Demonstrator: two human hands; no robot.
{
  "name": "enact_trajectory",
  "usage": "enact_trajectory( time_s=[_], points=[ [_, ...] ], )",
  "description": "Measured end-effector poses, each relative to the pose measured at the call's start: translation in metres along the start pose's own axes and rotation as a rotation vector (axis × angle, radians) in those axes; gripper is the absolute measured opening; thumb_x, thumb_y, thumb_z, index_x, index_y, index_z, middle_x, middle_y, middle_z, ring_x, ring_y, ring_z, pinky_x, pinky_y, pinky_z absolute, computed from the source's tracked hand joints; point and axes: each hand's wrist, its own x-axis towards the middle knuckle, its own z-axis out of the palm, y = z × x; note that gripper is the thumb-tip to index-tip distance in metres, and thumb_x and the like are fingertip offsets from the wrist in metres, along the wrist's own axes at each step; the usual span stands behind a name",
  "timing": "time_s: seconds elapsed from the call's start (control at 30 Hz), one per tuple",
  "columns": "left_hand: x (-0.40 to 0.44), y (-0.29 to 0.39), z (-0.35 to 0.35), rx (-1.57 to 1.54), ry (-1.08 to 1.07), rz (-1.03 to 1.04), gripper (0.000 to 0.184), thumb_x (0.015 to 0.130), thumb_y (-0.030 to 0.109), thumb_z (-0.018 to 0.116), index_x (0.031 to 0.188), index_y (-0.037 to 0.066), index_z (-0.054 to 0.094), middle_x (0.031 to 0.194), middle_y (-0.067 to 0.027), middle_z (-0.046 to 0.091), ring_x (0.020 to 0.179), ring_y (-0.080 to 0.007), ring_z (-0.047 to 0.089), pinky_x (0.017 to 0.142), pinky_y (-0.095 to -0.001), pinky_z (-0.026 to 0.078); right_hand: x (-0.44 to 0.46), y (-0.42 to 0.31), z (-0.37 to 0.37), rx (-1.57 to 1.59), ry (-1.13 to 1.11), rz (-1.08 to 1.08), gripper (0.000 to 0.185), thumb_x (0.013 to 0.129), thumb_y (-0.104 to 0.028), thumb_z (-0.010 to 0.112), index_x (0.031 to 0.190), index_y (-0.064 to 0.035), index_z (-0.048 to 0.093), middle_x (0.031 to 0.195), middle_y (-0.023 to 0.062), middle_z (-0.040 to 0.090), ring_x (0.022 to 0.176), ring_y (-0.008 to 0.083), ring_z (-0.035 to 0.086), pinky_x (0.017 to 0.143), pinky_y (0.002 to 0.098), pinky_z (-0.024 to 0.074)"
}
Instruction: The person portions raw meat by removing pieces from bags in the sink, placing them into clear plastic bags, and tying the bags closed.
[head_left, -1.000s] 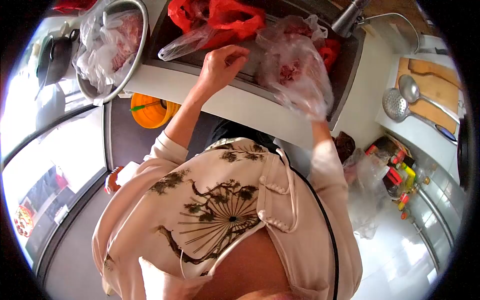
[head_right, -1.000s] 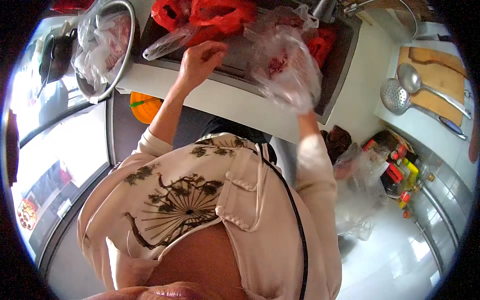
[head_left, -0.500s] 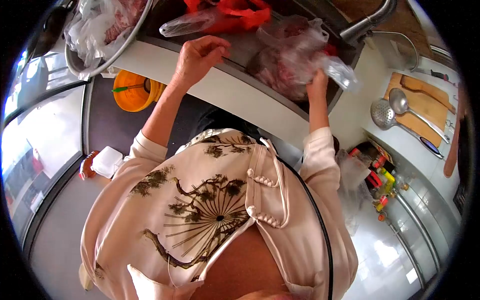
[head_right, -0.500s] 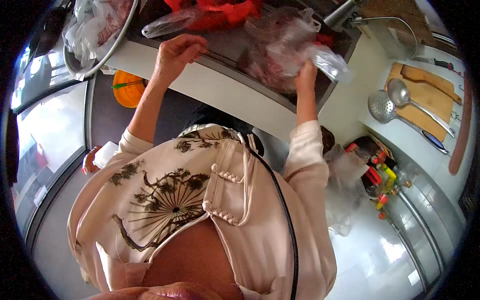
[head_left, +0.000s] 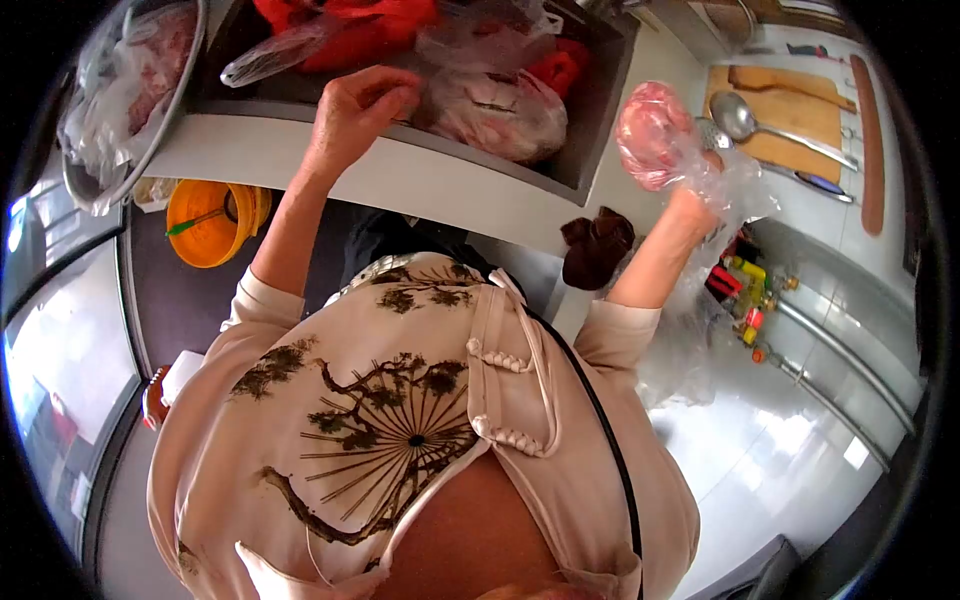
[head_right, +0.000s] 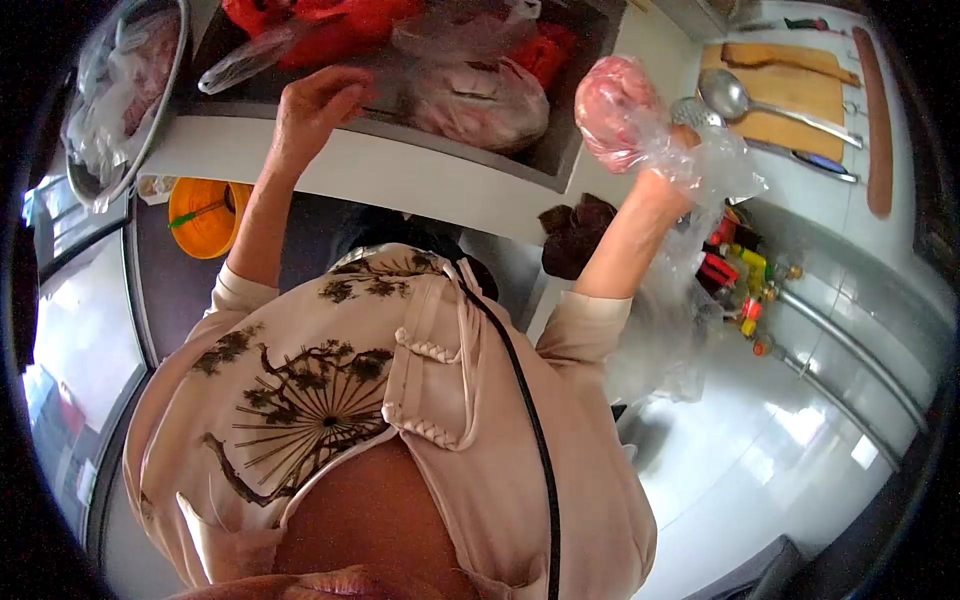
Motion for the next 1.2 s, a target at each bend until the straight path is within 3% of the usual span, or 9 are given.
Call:
enact_trajectory(
  time_s=[0.33, 0.63, 0.77, 0.83, 0.93, 1.0, 1.07, 1.2],
  points=[
    [-0.015, 0.001, 0.009, 0.001, -0.01, -0.06, 0.019, 0.088, 0.012, 0.055, 0.103, 0.002, 0.063, 0.085, -0.0046, 0.066, 0.07, -0.0068, 0.056, 0.059, -0.0208, 0.044, -0.011, -0.027, -0.016, 0.356, 0.253, 0.073, 0.034, 0.087, -0.024, 0.04, 0.112, -0.001, 0.049, 0.117, 0.0147, 0.046, 0.107, 0.0303, 0.044, 0.093, 0.0463, 0.0345],
    [-0.019, 0.014, 0.006, 0.064, 0.01, -0.09, 0.019, 0.087, 0.012, 0.054, 0.101, 0.002, 0.063, 0.083, -0.0048, 0.066, 0.069, -0.0068, 0.058, 0.06, -0.02, 0.047, 0.001, -0.006, -0.053, 0.256, 0.423, -0.021, 0.047, 0.087, -0.028, 0.037, 0.124, -0.0004, 0.044, 0.133, 0.0141, 0.04, 0.123, 0.0326, 0.037, 0.105, 0.0461, 0.0272],
    [-0.019, 0.01, 0.006, 0.121, 0.004, -0.089, 0.02, 0.087, 0.012, 0.056, 0.104, 0.003, 0.062, 0.086, -0.0049, 0.066, 0.07, -0.0068, 0.057, 0.059, -0.0205, 0.045, 0.015, 0.012, -0.069, 0.281, 0.265, -0.141, 0.048, 0.086, -0.029, 0.038, 0.123, 0.0003, 0.044, 0.132, 0.0149, 0.041, 0.12, 0.0327, 0.04, 0.103, 0.0464, 0.0303],
    [-0.018, 0.013, 0.01, 0.045, -0.013, -0.045, 0.019, 0.087, 0.013, 0.057, 0.103, 0.003, 0.062, 0.085, -0.0047, 0.066, 0.07, -0.0065, 0.057, 0.059, -0.0205, 0.045, 0.033, 0.026, -0.094, 0.1, 0.318, -0.145, 0.045, 0.084, -0.026, 0.04, 0.119, 0.0023, 0.048, 0.126, 0.0185, 0.046, 0.114, 0.0321, 0.045, 0.098, 0.0461, 0.0361],
    [-0.015, 0.011, 0.016, 0.059, -0.033, -0.022, 0.02, 0.087, 0.013, 0.057, 0.103, 0.003, 0.062, 0.087, -0.0048, 0.066, 0.07, -0.0064, 0.057, 0.06, -0.0213, 0.046, 0.056, 0.041, -0.123, -1.095, 0.561, -0.111, 0.059, 0.074, -0.035, 0.06, 0.11, 0.0106, 0.052, 0.11, 0.0255, 0.056, 0.096, 0.0372, 0.056, 0.087, 0.0425, 0.0434],
    [-0.013, 0.015, 0.015, 0.205, -0.037, -0.029, 0.02, 0.086, 0.011, 0.057, 0.105, 0.003, 0.06, 0.089, -0.0044, 0.065, 0.073, -0.0079, 0.058, 0.063, -0.0227, 0.049, 0.061, 0.035, -0.126, -1.34, 0.545, -0.118, 0.062, 0.075, -0.037, 0.062, 0.11, 0.0123, 0.05, 0.11, 0.0286, 0.054, 0.097, 0.0366, 0.055, 0.086, 0.0409, 0.0439],
    [-0.012, 0.011, 0.012, 0.158, -0.014, 0.002, 0.019, 0.084, 0.01, 0.059, 0.102, 0.004, 0.061, 0.086, -0.0035, 0.064, 0.075, -0.0096, 0.058, 0.067, -0.0253, 0.05, 0.06, 0.04, -0.133, -1.41, 0.428, -0.159, 0.06, 0.076, -0.035, 0.061, 0.112, 0.0112, 0.049, 0.112, 0.0281, 0.053, 0.098, 0.036, 0.054, 0.087, 0.041, 0.0434],
    [-0.009, 0.035, 0.013, 0.22, 0.051, 0.1, 0.019, 0.08, 0.007, 0.06, 0.098, 0.002, 0.062, 0.077, -0.0049, 0.064, 0.068, -0.0094, 0.058, 0.061, -0.0252, 0.048, 0.028, 0.028, -0.136, -1.302, 0.246, -0.199, 0.054, 0.078, -0.03, 0.058, 0.115, 0.0091, 0.048, 0.115, 0.0269, 0.05, 0.102, 0.0348, 0.052, 0.088, 0.0412, 0.0423]
  ],
)
